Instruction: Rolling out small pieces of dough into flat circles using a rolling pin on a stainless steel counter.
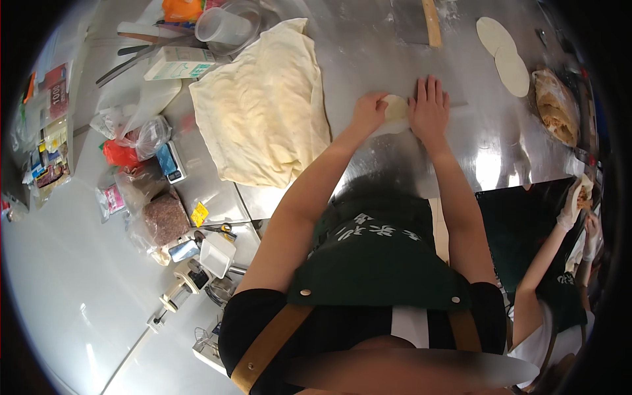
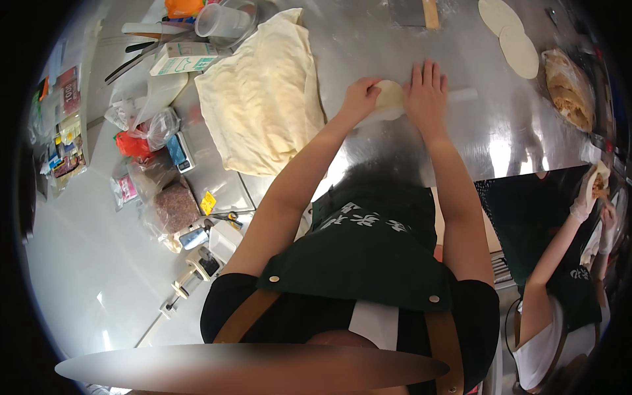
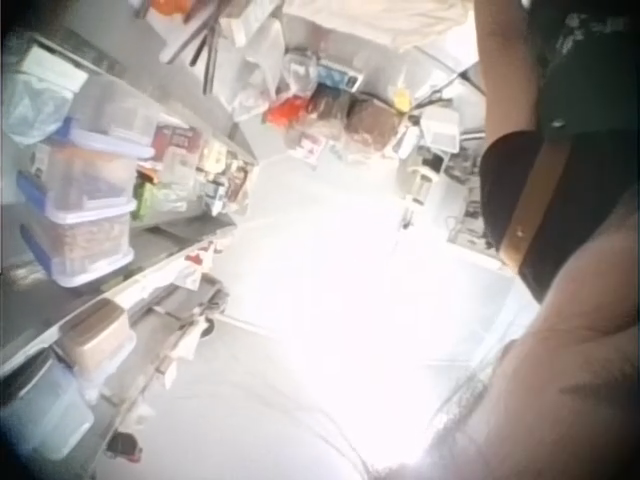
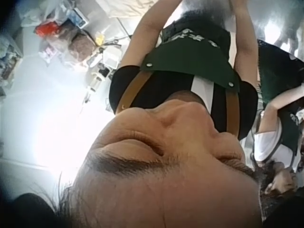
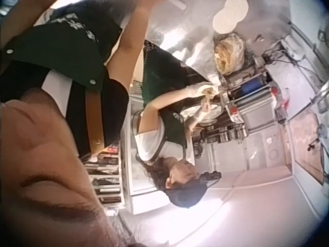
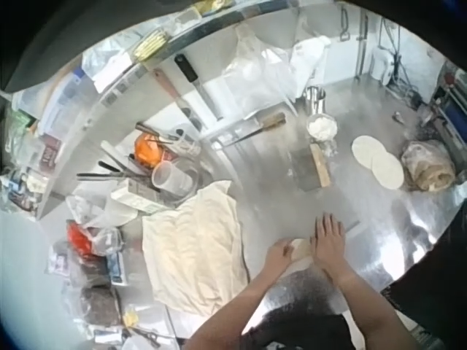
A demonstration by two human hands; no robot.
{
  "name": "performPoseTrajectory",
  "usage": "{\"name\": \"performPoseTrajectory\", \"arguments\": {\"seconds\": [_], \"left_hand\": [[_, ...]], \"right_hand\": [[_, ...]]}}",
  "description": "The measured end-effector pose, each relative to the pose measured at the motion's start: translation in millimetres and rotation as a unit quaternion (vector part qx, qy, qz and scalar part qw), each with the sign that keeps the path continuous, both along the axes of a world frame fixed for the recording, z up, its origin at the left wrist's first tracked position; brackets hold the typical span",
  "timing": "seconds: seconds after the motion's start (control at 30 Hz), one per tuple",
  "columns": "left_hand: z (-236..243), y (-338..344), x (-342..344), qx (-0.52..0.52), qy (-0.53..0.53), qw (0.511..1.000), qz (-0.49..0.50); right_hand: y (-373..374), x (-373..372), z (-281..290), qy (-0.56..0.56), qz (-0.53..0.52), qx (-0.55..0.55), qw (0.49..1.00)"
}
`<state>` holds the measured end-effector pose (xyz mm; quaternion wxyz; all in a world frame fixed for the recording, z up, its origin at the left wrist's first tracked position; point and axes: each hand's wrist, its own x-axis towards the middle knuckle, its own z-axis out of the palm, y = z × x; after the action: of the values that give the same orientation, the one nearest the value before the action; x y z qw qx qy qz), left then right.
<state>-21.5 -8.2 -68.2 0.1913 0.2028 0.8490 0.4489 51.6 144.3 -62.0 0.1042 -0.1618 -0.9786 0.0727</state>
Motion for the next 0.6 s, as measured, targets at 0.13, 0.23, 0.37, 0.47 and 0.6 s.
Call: {"name": "performPoseTrajectory", "arguments": {"seconds": [0.13, 0.23, 0.37, 0.47, 0.6], "left_hand": [[-2.1, 5.3, -6.4, 0.015, -0.011, 1.0, 0.001], [-1.0, 5.6, -6.3, -0.011, -0.045, 0.999, -0.017], [15.3, 15.1, -14.4, -0.073, -0.038, 0.993, -0.087], [25.1, 15.1, -12.8, -0.156, 0.031, 0.974, -0.159], [49.2, 9.2, 3.8, -0.18, 0.133, 0.951, -0.214]], "right_hand": [[1.1, 10.8, -11.9, 0.019, 0.002, 0.005, 1.0], [-2.2, 13.9, -8.2, -0.009, 0.006, 0.016, 1.0], [-1.7, -0.8, -10.9, 0.0, -0.022, -0.011, 1.0], [-2.2, 37.0, -9.9, 0.01, 0.022, -0.044, 0.999], [10.3, 85.3, 8.9, -0.042, 0.177, -0.082, 0.98]]}}
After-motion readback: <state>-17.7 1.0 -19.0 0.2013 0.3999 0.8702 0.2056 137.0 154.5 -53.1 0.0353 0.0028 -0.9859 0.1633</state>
